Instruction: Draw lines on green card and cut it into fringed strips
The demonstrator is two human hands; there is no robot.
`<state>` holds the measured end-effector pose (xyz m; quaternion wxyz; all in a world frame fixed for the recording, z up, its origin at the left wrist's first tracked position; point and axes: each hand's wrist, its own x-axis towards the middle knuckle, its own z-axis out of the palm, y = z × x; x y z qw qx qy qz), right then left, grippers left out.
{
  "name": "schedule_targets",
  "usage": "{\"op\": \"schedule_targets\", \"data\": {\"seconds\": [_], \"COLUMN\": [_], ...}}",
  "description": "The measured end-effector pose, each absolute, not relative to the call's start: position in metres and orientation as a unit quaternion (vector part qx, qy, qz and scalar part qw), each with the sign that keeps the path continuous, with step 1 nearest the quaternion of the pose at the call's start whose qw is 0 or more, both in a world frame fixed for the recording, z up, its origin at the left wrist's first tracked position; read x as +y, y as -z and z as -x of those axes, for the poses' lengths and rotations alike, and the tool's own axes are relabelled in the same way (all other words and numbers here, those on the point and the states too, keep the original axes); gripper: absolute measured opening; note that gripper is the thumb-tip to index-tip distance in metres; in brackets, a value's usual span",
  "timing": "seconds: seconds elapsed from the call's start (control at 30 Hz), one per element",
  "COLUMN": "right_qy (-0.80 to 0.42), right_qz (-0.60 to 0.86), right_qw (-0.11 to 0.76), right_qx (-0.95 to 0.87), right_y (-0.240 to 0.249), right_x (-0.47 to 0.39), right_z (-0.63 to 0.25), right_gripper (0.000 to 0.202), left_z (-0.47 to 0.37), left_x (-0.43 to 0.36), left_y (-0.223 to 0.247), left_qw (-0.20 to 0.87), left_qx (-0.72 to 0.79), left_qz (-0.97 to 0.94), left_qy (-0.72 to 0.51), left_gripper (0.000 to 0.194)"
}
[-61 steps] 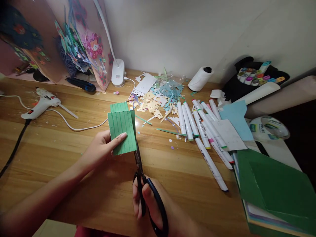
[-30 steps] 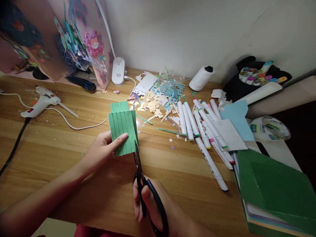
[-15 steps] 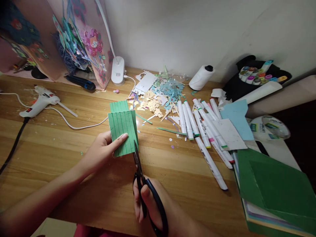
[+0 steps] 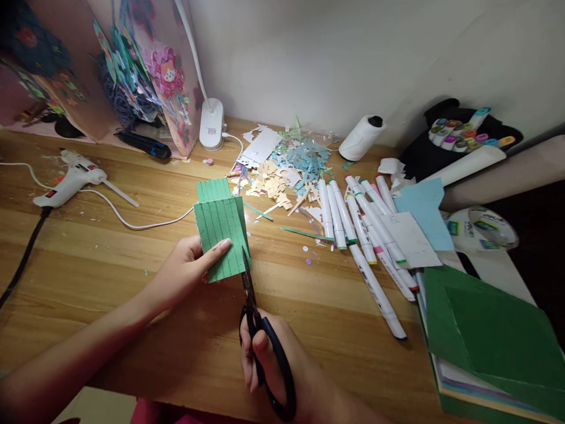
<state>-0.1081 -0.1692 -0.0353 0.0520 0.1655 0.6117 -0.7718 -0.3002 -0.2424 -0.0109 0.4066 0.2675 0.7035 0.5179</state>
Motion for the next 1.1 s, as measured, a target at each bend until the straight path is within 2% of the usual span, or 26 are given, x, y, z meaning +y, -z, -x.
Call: {"op": "schedule_targets", "data": {"seconds": [0.3, 0.47, 1.1], "right_qy": [0.771, 0.765, 0.792], "right_qz": [-0.177, -0.167, -0.206], "right_qw": [0.071, 0.041, 0.019], "right_qx": [0.608, 0.621, 0.574], "right_y": [0.038, 0.039, 0.055], "right_x": [-0.168, -0.17, -0.175], "right_z": [0.108, 0.109, 0.106], "right_gripper": [0.065, 0.067, 0.066], "left_z": [0.301, 0.298, 0.292], "left_x": [-0.242, -0.242, -0.239], "left_y": [0.01, 0.01, 0.012], "left_qw": [0.419, 0.45, 0.481], "left_qx": [0.683, 0.665, 0.651], "left_qz": [-0.269, -0.274, -0.252], "left_qy": [-0.534, -0.53, -0.53], "left_gripper": [0.036, 0.034, 0.034]}}
